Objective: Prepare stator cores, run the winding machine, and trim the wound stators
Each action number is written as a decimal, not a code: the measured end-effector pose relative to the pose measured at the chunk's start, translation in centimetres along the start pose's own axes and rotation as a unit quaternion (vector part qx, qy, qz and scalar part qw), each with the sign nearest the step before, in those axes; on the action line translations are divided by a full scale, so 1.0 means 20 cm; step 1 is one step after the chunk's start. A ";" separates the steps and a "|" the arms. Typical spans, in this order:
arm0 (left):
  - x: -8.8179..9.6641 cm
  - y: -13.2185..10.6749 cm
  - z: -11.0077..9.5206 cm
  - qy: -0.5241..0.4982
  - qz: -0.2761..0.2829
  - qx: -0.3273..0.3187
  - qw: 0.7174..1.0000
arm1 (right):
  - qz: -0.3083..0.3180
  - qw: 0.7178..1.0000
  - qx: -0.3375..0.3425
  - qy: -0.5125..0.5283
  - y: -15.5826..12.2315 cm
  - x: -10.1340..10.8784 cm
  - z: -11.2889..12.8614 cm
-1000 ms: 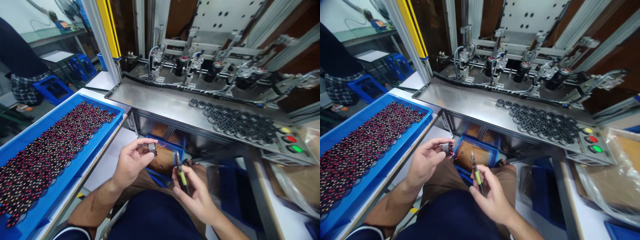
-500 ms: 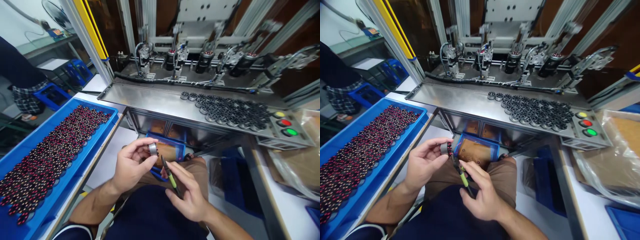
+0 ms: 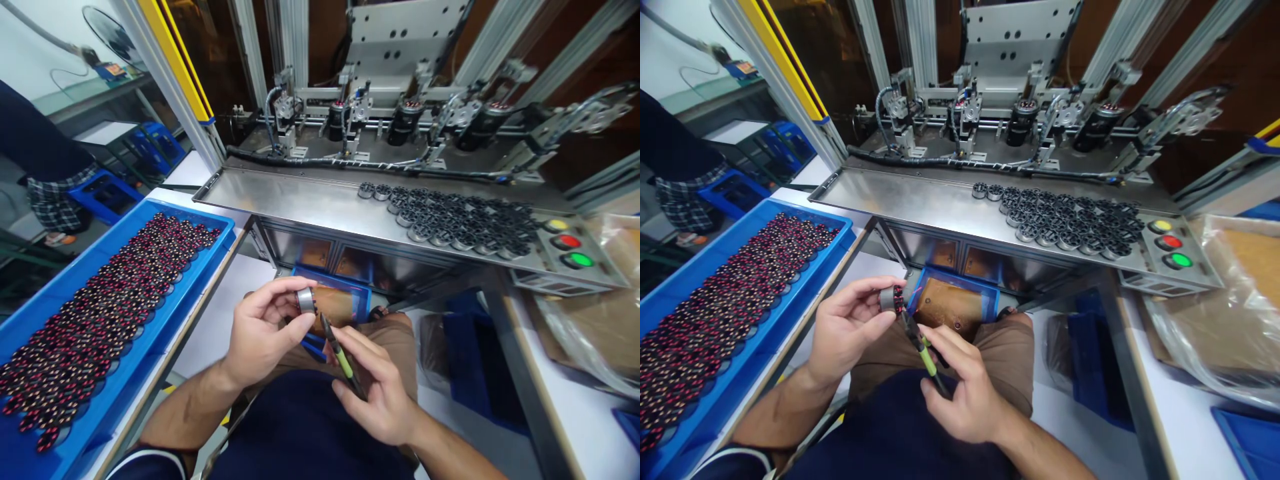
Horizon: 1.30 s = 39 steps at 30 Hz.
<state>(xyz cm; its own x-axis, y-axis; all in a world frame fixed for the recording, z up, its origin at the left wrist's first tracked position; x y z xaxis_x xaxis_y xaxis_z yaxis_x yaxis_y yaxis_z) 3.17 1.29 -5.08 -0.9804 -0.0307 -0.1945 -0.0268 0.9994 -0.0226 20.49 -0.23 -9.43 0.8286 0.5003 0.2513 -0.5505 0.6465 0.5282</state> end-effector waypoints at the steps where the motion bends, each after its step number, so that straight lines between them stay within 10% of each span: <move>1: 0.00 0.00 0.00 0.003 -0.001 0.000 1.000 | 0.001 1.000 0.002 0.002 0.00 0.00 0.00; 39: 0.02 -0.05 -0.03 0.095 0.002 -0.104 0.990 | -0.014 0.996 0.036 -0.077 0.03 0.01 0.05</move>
<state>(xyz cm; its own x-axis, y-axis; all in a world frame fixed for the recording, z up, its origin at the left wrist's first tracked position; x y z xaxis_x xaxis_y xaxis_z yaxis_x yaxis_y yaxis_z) 2.68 0.33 -4.59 -0.9991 -0.0431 -0.0066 -0.0436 0.9818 0.1849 20.45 -0.37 -8.23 0.8528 0.3839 0.3540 -0.5221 0.6142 0.5917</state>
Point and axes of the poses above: each hand's wrist, its own y-axis towards the middle knuckle, its own x-axis out of the back of the hand, z = x × y, the point moved 5 cm from there along y, towards the middle knuckle, and after that the axes turned 13 degrees about x, right-handed, at the moved point
